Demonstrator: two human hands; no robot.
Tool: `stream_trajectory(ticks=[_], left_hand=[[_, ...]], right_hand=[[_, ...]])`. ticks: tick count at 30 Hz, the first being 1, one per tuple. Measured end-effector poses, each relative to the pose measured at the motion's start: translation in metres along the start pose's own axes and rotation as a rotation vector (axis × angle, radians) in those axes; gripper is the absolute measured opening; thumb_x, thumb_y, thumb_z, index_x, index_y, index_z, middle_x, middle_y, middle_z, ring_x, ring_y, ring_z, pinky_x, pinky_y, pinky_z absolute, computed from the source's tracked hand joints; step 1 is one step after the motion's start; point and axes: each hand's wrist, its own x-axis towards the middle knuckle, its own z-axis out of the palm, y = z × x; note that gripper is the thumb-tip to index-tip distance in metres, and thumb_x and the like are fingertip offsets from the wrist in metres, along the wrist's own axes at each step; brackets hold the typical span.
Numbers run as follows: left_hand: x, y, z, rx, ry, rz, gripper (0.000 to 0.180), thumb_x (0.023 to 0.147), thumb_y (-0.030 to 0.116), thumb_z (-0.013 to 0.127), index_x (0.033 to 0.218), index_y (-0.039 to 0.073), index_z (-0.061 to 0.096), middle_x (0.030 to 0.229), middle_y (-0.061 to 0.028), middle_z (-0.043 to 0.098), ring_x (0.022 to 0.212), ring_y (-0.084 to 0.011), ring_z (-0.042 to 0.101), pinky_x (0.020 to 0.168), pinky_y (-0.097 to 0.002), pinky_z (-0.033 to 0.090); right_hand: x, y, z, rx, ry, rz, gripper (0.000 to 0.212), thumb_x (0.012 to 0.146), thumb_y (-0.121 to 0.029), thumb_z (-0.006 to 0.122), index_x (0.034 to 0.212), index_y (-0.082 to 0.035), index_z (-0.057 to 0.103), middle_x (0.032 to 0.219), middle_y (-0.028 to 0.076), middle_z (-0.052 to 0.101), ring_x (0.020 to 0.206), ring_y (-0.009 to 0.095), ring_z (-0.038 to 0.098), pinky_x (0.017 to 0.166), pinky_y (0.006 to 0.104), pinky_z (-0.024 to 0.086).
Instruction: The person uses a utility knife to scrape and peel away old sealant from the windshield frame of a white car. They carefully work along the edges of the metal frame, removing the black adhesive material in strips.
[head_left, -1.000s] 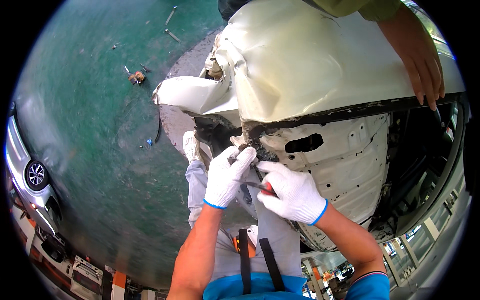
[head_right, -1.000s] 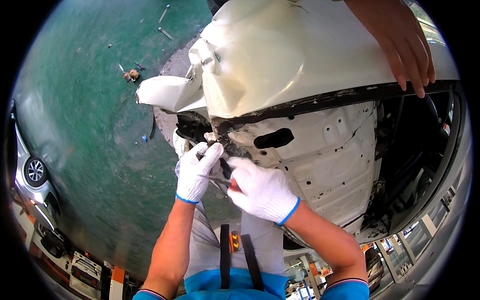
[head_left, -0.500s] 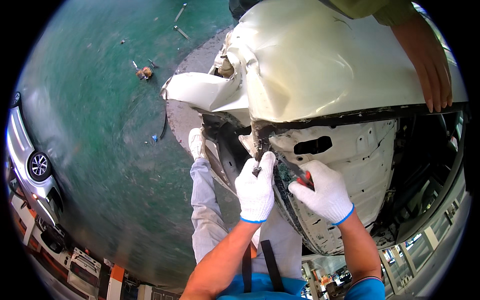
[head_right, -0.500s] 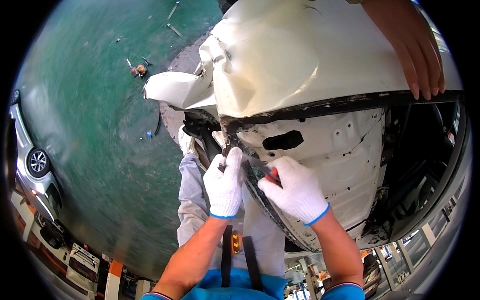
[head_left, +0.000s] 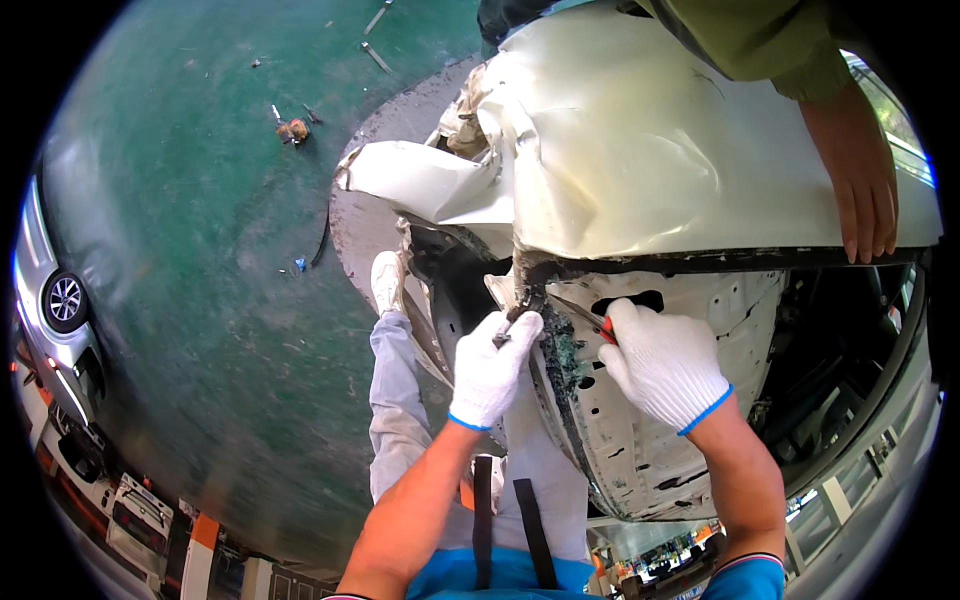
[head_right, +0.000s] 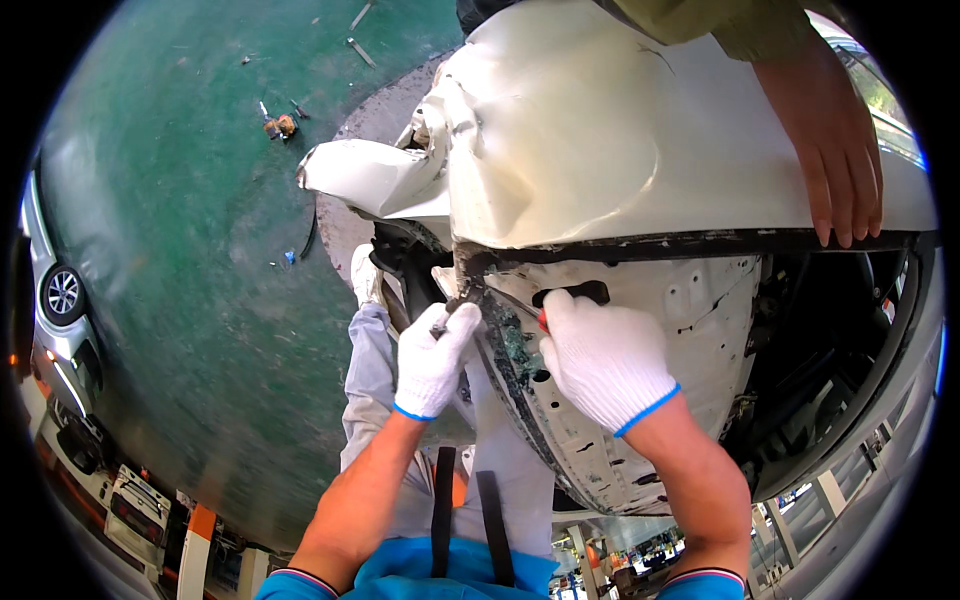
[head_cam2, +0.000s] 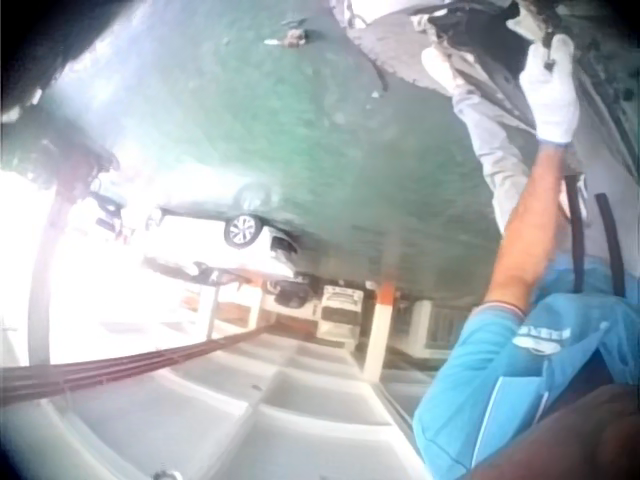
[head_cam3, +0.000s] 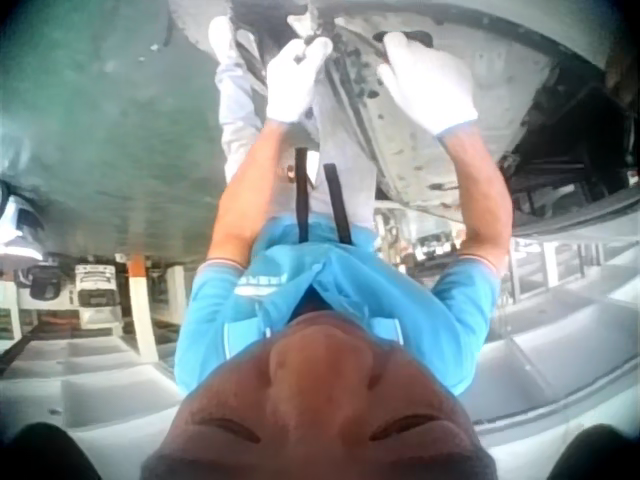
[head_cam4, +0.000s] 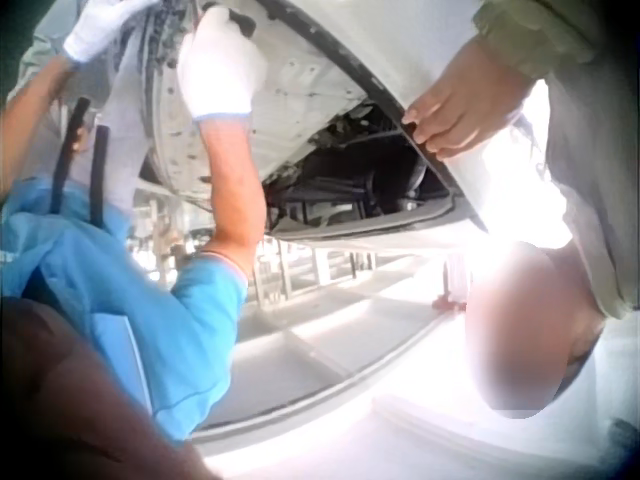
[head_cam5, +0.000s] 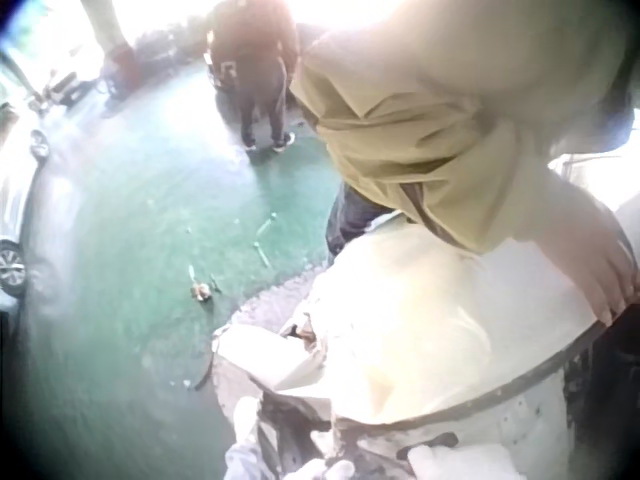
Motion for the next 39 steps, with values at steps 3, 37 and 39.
stream_trajectory(ticks=[3, 37, 39], left_hand=[[0.007, 0.002, -0.007, -0.025, -0.060, -0.027, 0.026, 0.100, 0.025, 0.072, 0.083, 0.006, 0.067, 0.066, 0.0066, 0.053, 0.061, -0.0032, 0.043, 0.055, -0.0249, 0.036], [0.033, 0.003, -0.033, -0.117, -0.287, -0.050, 0.021, 0.100, 0.020, 0.072, 0.113, 0.002, 0.073, 0.096, 0.0048, 0.069, 0.084, -0.0027, 0.055, 0.073, -0.0214, 0.045], [0.032, 0.007, -0.033, -0.092, -0.290, -0.064, 0.022, 0.100, 0.020, 0.071, 0.113, 0.003, 0.073, 0.096, 0.0049, 0.069, 0.083, -0.0026, 0.055, 0.071, -0.0211, 0.045]], right_hand=[[0.007, -0.001, -0.001, -0.077, -0.025, -0.039, 0.020, 0.090, -0.024, 0.066, 0.098, -0.008, 0.059, 0.078, 0.013, 0.068, 0.066, 0.036, 0.069, 0.056, 0.0489, 0.053], [0.000, -0.038, 0.069, 0.461, 0.361, -0.145, 0.015, 0.079, -0.017, 0.074, 0.088, -0.009, 0.064, 0.149, 0.015, 0.057, 0.086, 0.032, 0.071, 0.073, 0.0411, 0.057], [-0.002, -0.043, 0.071, 0.533, 0.362, -0.089, 0.017, 0.080, -0.017, 0.075, 0.089, -0.009, 0.064, 0.149, 0.016, 0.057, 0.087, 0.033, 0.071, 0.074, 0.0407, 0.057]])
